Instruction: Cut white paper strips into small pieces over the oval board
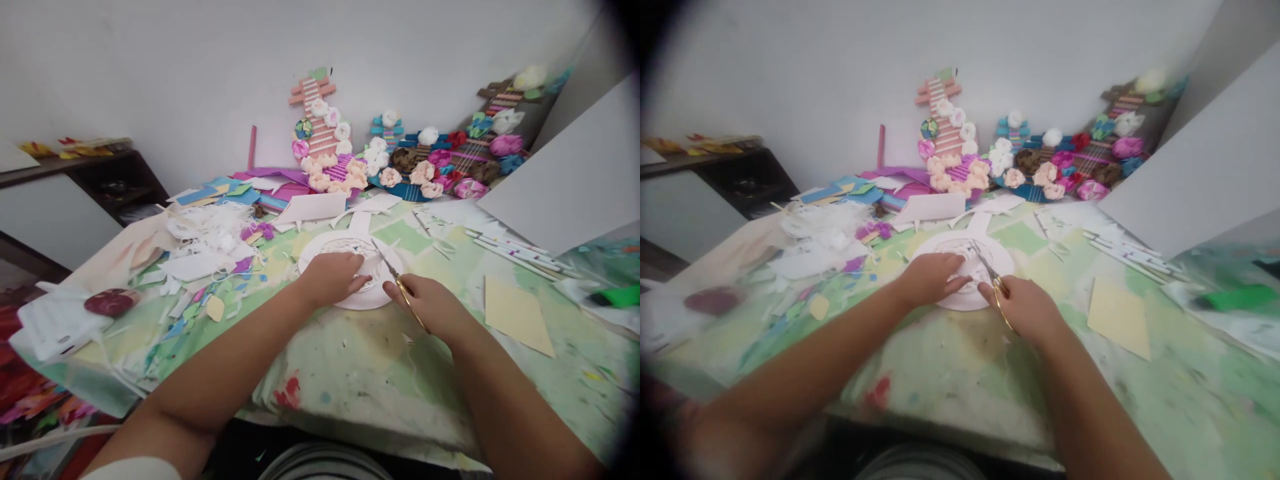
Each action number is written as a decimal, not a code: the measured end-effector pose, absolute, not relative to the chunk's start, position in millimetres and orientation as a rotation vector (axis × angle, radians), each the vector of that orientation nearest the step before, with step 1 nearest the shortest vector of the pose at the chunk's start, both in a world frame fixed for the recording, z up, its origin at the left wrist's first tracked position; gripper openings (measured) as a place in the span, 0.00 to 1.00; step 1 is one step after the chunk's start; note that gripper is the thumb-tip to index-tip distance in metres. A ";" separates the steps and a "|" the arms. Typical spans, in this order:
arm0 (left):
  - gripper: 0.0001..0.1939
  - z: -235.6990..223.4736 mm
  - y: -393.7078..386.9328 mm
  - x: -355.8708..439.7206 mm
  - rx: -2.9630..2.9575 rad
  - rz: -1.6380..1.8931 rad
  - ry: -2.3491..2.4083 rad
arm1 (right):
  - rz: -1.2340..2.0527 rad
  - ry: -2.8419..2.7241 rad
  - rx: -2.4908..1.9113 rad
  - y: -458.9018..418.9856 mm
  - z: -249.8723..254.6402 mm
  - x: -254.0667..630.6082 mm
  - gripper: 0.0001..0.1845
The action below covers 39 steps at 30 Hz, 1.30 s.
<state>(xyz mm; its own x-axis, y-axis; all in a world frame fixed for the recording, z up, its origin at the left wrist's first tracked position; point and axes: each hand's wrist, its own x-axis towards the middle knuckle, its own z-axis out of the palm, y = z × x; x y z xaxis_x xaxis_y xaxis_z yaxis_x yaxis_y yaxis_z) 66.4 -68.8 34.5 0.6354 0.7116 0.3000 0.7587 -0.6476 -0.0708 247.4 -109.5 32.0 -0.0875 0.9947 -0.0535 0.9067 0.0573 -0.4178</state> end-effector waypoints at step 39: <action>0.05 51.4 -71.7 84.2 -2.304 -3.455 -1.961 | 0.927 -1.319 -1.201 -101.4 12.7 233.7 0.14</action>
<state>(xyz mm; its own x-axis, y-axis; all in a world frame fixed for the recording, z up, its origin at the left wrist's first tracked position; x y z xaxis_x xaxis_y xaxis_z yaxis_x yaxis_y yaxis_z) 84.2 -71.7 51.4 0.1619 0.9868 -0.0013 -0.5070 0.0843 0.8578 233.7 -101.4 12.7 0.0831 0.9760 0.2011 0.1412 0.1882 -0.9719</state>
